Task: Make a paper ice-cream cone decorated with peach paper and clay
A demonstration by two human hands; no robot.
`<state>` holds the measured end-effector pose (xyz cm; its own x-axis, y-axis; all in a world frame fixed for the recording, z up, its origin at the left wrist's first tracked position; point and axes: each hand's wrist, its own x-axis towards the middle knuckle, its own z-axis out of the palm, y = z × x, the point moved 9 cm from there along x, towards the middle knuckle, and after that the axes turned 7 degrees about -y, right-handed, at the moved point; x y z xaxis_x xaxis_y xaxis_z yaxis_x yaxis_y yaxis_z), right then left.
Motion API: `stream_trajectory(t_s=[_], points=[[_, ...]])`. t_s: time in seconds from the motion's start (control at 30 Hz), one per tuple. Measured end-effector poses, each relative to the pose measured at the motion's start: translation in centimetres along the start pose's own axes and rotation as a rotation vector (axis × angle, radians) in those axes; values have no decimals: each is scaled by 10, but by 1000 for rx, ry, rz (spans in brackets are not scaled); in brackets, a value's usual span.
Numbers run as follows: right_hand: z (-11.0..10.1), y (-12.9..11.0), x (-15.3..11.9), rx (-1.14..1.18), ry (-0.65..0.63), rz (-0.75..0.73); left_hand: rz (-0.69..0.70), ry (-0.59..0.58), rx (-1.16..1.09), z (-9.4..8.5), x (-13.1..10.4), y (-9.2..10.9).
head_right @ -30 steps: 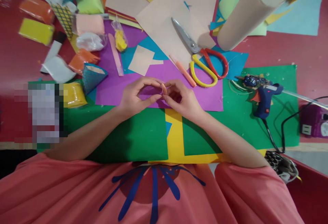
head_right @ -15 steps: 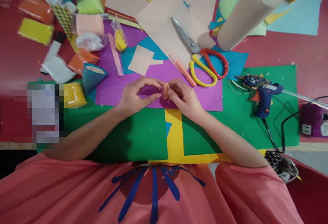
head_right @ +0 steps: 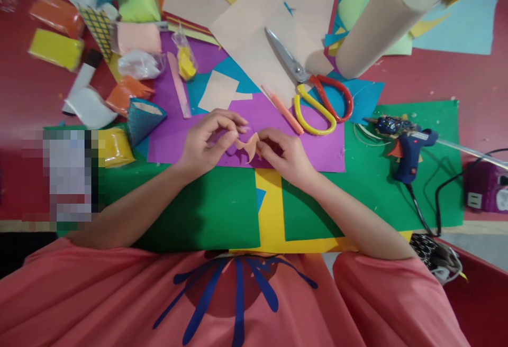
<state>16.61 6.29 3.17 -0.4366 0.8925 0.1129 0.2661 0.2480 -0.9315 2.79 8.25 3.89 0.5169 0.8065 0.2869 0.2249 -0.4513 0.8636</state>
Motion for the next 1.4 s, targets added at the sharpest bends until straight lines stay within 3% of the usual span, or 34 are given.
stream_trajectory(t_s=[0.17, 0.5, 0.57, 0.67, 0.73, 0.8, 0.93, 1.13, 1.4], points=[[7, -4, 1, 118, -91, -25, -78, -45, -91, 4, 2, -12], [9, -12, 0, 21, -116, -117, 3, -168, 49, 21, 2, 0], [6, -12, -1, -20, -76, -112, -12, -108, 84, 14, 1, 0], [-1, -13, -2, -72, 14, -103, 16, 104, 141, -8, -3, 6], [-5, -12, -3, -91, 63, -84, 101, 225, 226, -19, -8, 17], [-7, -11, -4, -111, 85, -63, 214, 259, 333, -21, -10, 29], [-5, -14, -5, -155, 80, -106, 348, 187, 404, -11, -11, 41], [-5, -22, -9, -280, 85, -258, 182, 13, 330, 2, -6, 22], [-5, -31, -14, -450, 137, -395, 211, -104, 182, 6, -1, 27]])
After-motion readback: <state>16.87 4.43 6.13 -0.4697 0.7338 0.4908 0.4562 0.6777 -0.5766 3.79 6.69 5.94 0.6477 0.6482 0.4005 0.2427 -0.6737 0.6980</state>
